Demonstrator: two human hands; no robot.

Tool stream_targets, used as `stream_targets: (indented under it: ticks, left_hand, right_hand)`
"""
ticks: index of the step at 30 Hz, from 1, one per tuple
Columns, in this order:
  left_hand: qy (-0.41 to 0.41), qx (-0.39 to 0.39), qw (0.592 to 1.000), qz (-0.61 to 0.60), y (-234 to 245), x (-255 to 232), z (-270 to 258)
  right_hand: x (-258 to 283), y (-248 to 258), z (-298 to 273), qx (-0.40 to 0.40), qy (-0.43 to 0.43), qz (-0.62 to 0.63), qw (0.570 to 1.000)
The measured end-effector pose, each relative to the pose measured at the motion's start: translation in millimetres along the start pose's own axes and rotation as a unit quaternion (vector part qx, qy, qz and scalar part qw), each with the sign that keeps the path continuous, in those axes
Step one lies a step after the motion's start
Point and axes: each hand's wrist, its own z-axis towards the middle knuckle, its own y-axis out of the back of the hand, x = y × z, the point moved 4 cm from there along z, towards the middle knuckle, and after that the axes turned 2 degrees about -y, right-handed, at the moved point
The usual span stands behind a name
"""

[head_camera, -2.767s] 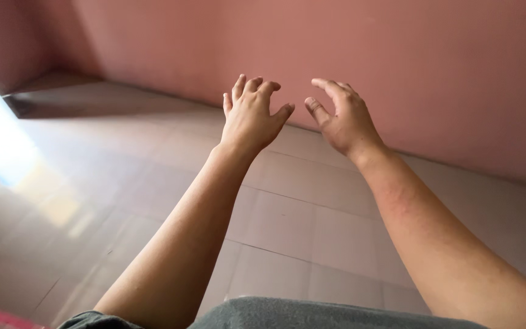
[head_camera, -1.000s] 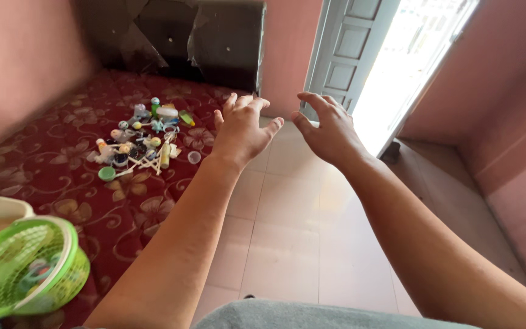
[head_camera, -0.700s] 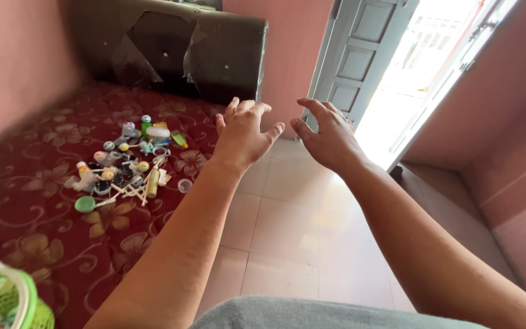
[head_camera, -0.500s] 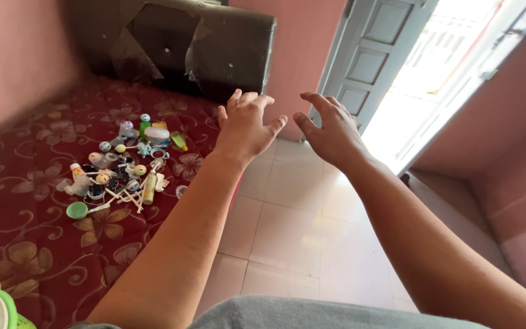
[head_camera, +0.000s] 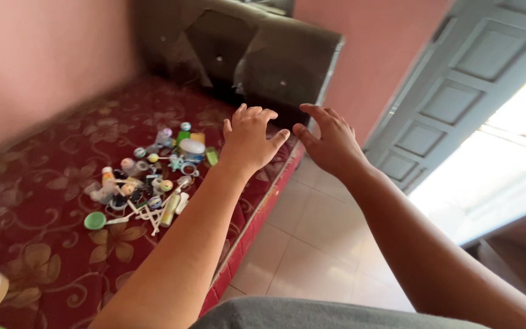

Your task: The person picks up and puts away various items from a bed into baskets and containers, including a tube, long white sticks, a rattle, a green bottle, and clear plastic caps.

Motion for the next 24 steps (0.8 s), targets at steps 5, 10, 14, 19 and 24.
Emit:
stream_targets:
  ticks: [5, 10, 14, 19, 24]
  left_hand:
    - [0.045, -0.052, 0.997, 0.02, 2.4, 43.9, 44.1]
    - [0.089, -0.097, 0.991, 0.033, 17.6, 97.1, 75.1]
    - [0.117, -0.13, 0.984, 0.034, 31.3, 148.7, 104.5]
    - [0.154, -0.163, 0.974, 0.035, 51.3, 208.4, 140.3]
    - [0.158, -0.202, 0.965, 0.058, 81.8, 253.6, 160.8]
  right_hand:
    - [8.6, -31.2, 75.4, 0.025, 0.086, 0.027, 0.996]
    - [30.8, -70.9, 136.6, 0.062, 0.128, 0.051, 0.989]
    - [49.5, -105.5, 185.2, 0.078, 0.147, 0.054, 0.985]
    - [82.7, -142.1, 244.3, 0.082, 0.234, 0.064, 0.967]
    - [115.9, -174.2, 286.9, 0.105, 0.25, 0.096, 0.958]
